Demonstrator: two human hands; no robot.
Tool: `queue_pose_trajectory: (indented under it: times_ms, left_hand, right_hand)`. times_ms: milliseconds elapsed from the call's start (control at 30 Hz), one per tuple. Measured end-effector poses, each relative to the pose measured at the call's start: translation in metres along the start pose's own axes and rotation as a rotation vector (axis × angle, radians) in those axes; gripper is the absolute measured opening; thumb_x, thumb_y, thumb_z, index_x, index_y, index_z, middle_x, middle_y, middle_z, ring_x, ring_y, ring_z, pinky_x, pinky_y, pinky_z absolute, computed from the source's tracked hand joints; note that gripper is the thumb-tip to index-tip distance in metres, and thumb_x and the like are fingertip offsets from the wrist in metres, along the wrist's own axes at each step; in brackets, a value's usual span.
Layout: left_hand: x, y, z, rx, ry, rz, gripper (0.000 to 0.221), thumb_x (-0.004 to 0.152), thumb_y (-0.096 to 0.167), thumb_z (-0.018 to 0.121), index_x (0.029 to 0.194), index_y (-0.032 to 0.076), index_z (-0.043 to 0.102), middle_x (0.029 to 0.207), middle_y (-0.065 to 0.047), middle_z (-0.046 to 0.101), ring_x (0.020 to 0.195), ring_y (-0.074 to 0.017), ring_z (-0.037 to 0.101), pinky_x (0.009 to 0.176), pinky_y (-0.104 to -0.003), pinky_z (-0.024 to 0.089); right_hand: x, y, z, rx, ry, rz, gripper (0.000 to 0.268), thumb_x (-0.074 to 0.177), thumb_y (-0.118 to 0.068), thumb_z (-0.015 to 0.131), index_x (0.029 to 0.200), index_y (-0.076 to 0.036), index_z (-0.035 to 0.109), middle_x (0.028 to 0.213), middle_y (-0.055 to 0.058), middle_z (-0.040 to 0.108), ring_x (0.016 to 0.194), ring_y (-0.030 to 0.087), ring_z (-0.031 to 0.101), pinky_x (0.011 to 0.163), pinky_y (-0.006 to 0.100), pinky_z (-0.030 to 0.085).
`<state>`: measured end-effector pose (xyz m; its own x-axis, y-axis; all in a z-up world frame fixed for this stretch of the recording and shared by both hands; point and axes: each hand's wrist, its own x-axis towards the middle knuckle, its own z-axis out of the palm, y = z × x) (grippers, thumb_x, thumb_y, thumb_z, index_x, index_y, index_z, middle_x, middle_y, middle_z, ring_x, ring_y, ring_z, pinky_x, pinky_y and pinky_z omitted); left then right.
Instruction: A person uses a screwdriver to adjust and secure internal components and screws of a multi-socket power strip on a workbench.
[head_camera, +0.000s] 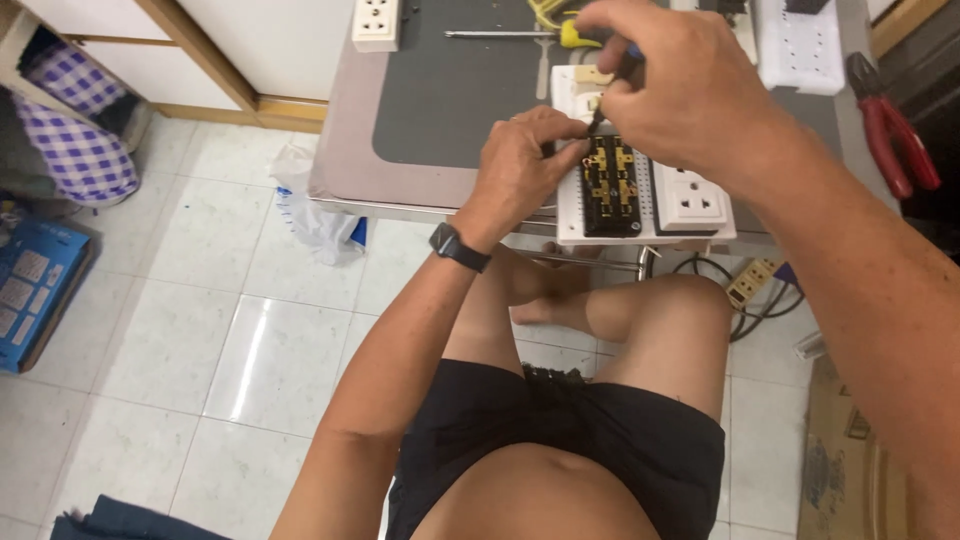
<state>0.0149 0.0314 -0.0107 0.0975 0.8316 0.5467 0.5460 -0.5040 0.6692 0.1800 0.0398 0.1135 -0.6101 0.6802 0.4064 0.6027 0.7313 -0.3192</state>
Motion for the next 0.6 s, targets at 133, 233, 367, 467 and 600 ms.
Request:
queue_pose_trajectory:
  times_ms: [133,233,367,467,600]
  left_hand:
    - [0.000,0.003,0.002,0.018,0.003,-0.048,0.010,0.083,0.021,0.069,0.090,0.017,0.076,0.080,0.004,0.071,0.068,-0.0147,0.061,0.057,-0.034,0.044]
    - [0.005,0.008,0.004,0.072,-0.032,-0.118,0.013,0.083,0.022,0.065,0.088,0.019,0.077,0.076,0.004,0.070,0.070,-0.0196,0.062,0.058,-0.038,0.044]
    - [0.008,0.014,0.003,0.226,-0.122,-0.161,0.015,0.080,0.019,0.057,0.067,0.017,0.065,0.066,-0.003,0.058,0.064,-0.0300,0.053,0.052,-0.043,0.039]
    - [0.011,0.017,-0.001,0.260,-0.184,-0.121,0.017,0.083,0.018,0.056,0.066,0.014,0.058,0.066,-0.004,0.055,0.067,-0.0304,0.052,0.054,-0.044,0.039]
    - [0.014,0.014,-0.001,0.295,-0.244,-0.088,0.016,0.082,0.016,0.056,0.066,0.012,0.054,0.065,-0.005,0.057,0.066,-0.0316,0.052,0.052,-0.045,0.039]
  right_hand:
    - [-0.005,0.019,0.014,-0.191,0.151,-0.076,0.030,0.092,-0.016,0.066,0.119,-0.003,0.070,0.085,0.004,0.070,0.073,0.029,0.066,0.068,0.045,0.047]
    - [-0.007,0.020,0.012,-0.437,0.176,-0.002,0.020,0.099,-0.023,0.068,0.115,-0.012,0.073,0.064,0.006,0.063,0.057,0.032,0.061,0.050,0.044,0.043]
    - [-0.006,0.005,0.004,-0.203,0.075,-0.050,0.045,0.081,-0.004,0.057,0.125,-0.003,0.064,0.090,0.012,0.069,0.070,0.038,0.062,0.063,0.049,0.046]
    - [-0.007,0.017,0.012,-0.300,0.124,-0.006,0.031,0.091,-0.016,0.062,0.121,-0.008,0.066,0.073,0.010,0.065,0.061,0.038,0.060,0.055,0.048,0.045]
    - [-0.006,0.010,0.004,-0.204,0.095,-0.090,0.051,0.075,-0.002,0.055,0.126,-0.004,0.064,0.092,0.014,0.070,0.069,0.038,0.061,0.062,0.048,0.046]
